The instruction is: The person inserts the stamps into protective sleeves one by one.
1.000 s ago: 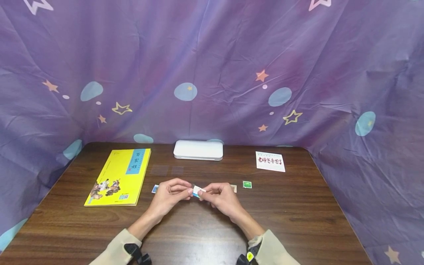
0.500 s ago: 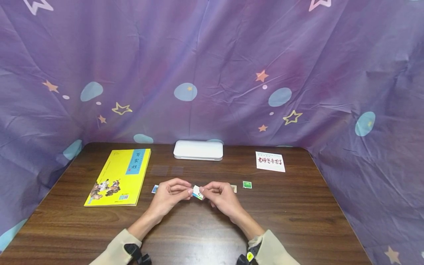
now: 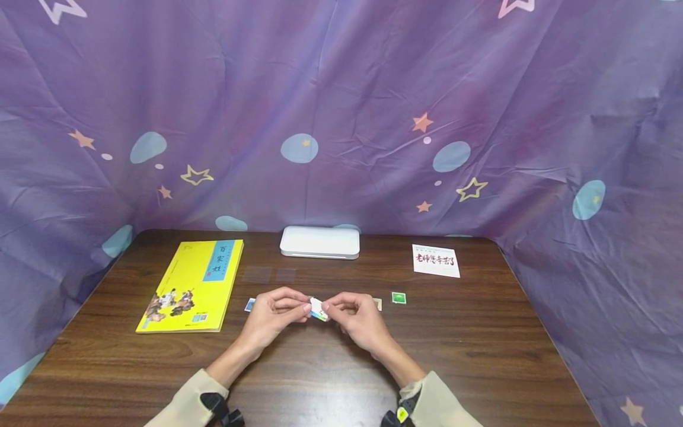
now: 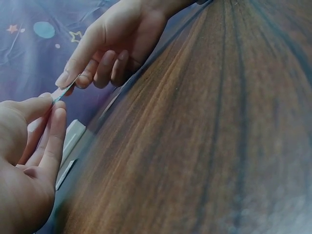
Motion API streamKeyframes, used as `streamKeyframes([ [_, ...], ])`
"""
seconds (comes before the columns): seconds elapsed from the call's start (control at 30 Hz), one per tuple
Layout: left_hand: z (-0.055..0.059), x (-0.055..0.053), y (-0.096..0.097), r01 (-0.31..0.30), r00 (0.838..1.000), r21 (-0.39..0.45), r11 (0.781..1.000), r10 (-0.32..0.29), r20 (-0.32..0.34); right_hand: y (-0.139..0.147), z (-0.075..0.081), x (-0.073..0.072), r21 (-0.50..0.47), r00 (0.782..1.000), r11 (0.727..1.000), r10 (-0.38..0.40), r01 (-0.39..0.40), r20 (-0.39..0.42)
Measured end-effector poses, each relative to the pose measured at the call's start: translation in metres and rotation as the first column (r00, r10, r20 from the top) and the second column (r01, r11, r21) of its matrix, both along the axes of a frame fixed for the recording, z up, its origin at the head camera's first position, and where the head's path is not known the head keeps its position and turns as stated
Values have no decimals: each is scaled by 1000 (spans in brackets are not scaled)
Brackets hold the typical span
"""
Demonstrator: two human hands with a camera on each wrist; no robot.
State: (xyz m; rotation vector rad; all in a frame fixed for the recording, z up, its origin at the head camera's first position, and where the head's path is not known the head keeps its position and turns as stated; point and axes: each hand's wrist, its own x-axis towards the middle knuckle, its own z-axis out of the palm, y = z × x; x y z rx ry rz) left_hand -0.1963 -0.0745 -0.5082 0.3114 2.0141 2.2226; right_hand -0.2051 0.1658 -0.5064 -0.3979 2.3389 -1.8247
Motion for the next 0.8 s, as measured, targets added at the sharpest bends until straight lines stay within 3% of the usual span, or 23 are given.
streamKeyframes([
  [0.27,-1,0,0,1,1000,12,1000,-2,31,0,0,0,57,997,998,-5,9,-75],
  [0.53,-2,-1,-2,18,998,7,1000,-18,56,1,-1,-1,56,999,998,8,-5,-49],
  [0.8,-2,-1,-1,-3,1000,-1,1000,3,31,3,-1,-1,39,998,999,33,-31,-50],
])
